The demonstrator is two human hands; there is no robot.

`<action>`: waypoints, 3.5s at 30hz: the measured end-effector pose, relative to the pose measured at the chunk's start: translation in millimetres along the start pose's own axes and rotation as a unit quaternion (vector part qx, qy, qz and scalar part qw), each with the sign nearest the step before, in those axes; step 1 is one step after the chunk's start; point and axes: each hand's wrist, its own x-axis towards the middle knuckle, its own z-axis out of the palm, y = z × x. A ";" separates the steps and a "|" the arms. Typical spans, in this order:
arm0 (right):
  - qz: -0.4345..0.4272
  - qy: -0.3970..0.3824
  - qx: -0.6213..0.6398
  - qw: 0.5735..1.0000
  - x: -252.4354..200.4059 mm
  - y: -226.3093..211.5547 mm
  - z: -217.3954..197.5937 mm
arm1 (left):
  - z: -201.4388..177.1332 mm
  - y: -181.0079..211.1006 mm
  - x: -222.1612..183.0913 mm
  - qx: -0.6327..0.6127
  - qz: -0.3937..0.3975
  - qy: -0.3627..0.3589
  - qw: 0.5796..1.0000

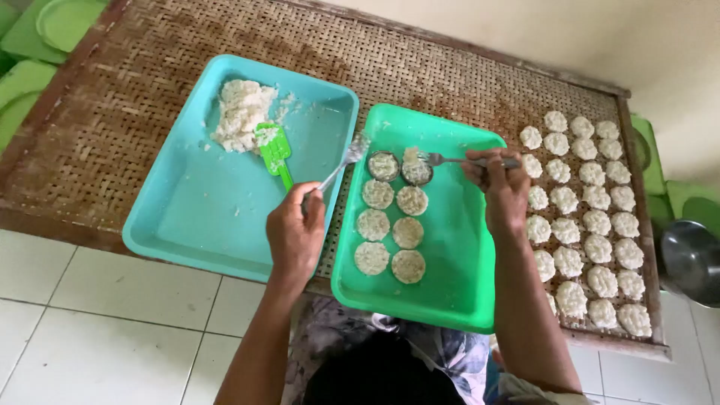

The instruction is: Shaping dough into small patties using a mold and forks and placing them on a drying rack.

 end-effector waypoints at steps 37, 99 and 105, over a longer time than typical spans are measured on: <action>-0.113 0.064 -0.223 0.966 -34.1 -52.9 28.4 | 76.6 28.3 14.1 0.203 -0.008 -0.232 0.951; -0.093 0.040 -0.207 0.973 -33.1 -51.1 47.2 | 74.7 33.6 22.7 0.196 -0.039 -0.243 0.949; -0.160 -0.017 -0.279 0.947 -41.2 -58.8 50.4 | 84.5 29.1 26.5 0.210 -0.021 -0.237 0.948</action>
